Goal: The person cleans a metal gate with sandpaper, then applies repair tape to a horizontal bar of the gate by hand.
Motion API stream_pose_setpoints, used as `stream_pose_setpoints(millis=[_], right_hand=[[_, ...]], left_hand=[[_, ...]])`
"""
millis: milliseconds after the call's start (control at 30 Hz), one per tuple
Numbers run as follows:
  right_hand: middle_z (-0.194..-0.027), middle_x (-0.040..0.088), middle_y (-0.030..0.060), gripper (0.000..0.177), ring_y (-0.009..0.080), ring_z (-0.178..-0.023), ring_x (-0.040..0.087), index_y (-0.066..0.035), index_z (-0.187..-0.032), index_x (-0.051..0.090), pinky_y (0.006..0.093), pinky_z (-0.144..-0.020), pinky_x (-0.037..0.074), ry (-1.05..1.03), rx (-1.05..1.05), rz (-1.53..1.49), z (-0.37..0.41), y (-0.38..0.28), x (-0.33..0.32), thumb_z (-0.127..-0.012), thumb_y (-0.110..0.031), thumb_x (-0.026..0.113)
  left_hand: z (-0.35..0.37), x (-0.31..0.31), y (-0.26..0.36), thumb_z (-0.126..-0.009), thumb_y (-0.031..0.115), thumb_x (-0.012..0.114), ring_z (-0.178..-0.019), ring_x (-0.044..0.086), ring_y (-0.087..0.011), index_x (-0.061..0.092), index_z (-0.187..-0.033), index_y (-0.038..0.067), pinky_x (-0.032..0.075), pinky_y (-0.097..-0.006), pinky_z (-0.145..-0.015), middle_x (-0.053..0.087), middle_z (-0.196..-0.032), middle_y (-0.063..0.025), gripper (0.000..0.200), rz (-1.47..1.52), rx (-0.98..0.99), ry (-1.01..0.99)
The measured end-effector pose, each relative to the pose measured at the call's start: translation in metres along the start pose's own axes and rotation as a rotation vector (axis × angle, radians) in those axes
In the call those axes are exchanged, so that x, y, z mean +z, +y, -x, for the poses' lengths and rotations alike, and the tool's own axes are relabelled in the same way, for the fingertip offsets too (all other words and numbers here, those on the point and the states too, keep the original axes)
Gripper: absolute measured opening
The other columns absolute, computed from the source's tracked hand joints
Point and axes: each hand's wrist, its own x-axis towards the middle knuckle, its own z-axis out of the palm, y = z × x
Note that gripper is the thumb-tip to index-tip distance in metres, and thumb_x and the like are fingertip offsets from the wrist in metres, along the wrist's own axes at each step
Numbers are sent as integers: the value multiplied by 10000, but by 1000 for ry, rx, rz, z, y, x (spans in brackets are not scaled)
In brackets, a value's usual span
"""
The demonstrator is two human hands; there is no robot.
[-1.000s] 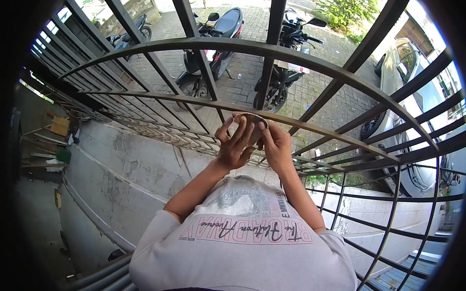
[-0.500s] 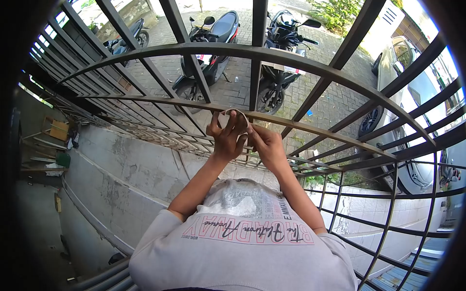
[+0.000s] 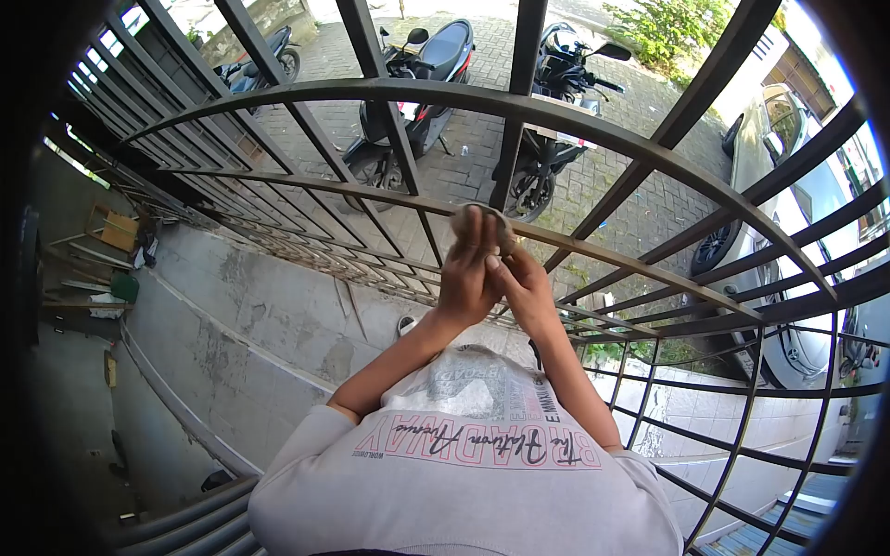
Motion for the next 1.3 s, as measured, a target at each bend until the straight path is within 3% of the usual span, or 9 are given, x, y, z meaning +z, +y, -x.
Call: stream_pose_setpoints(millis=[33,200,300,367,533,700,900,967,1300], right_hand=[[-808,574,-9,455,67,-690,544,-35,-1452,544,226,-654,471,72,-37,-11,-1,4,1,-1047,-234,606],[-715,504,-46,439,52,-637,458,-46,-1458,547,228,-589,416,-69,95,67,14,-12,-19,-1078,-265,554],[-677,495,-51,467,45,-594,453,-53,-1473,530,212,-542,330,-77,171,52,24,11,-26,-1079,-304,529],[-697,505,-43,462,50,-605,460,-53,-1480,522,215,-555,354,-63,191,10,24,16,-23,-1076,-278,534],[-781,544,-10,452,57,-679,500,-40,-1480,504,231,-603,439,-81,94,-15,18,3,-7,-1071,-227,557],[-760,543,-13,390,65,-661,503,-58,-1414,559,228,-598,431,17,145,-115,19,28,-12,-1066,-233,561],[-725,547,-30,344,48,-599,486,-71,-1344,614,212,-562,373,60,230,-114,31,37,-26,-1068,-261,537],[-718,552,-29,341,48,-594,488,-68,-1328,625,213,-555,360,60,218,-97,31,39,-25,-1067,-268,532],[-787,580,-11,484,62,-656,521,-12,-1449,515,233,-590,410,93,165,-82,16,20,-8,-1063,-301,560]], left_hand=[[-7,3,12,-956,179,548,-1362,462,-519,296,-1564,-70,460,-523,-1046,281,-1597,-348,703,203,-69,52],[6,-7,-37,-836,83,613,-1152,609,-501,375,-1530,-46,533,-502,-906,334,-1590,-307,745,-160,-152,156],[-4,7,-21,-831,92,604,-1164,607,-507,366,-1533,-44,532,-509,-930,362,-1575,-307,753,31,-151,323],[0,11,-19,-837,100,606,-1211,596,-489,359,-1539,-39,531,-502,-943,380,-1568,-302,757,-84,38,22],[-6,-16,-35,-846,86,612,-1267,591,-422,364,-1559,-3,548,-476,-896,390,-1563,-297,760,-191,-107,197],[2,8,-19,-839,89,616,-1262,588,-437,330,-1573,-1,547,-495,-894,375,-1574,-295,793,-41,4,-21],[-1,7,-36,-840,55,578,-1416,396,-508,172,-1591,-64,466,-520,-1040,224,-1599,-381,862,-10,-256,299],[-8,15,-21,-829,51,578,-1402,413,-521,145,-1585,-89,472,-511,-1029,191,-1595,-407,883,-45,-87,270],[-5,13,2,-814,133,646,-1041,686,-411,364,-1583,83,547,-455,-846,397,-1601,-185,821,-32,-1,26]])
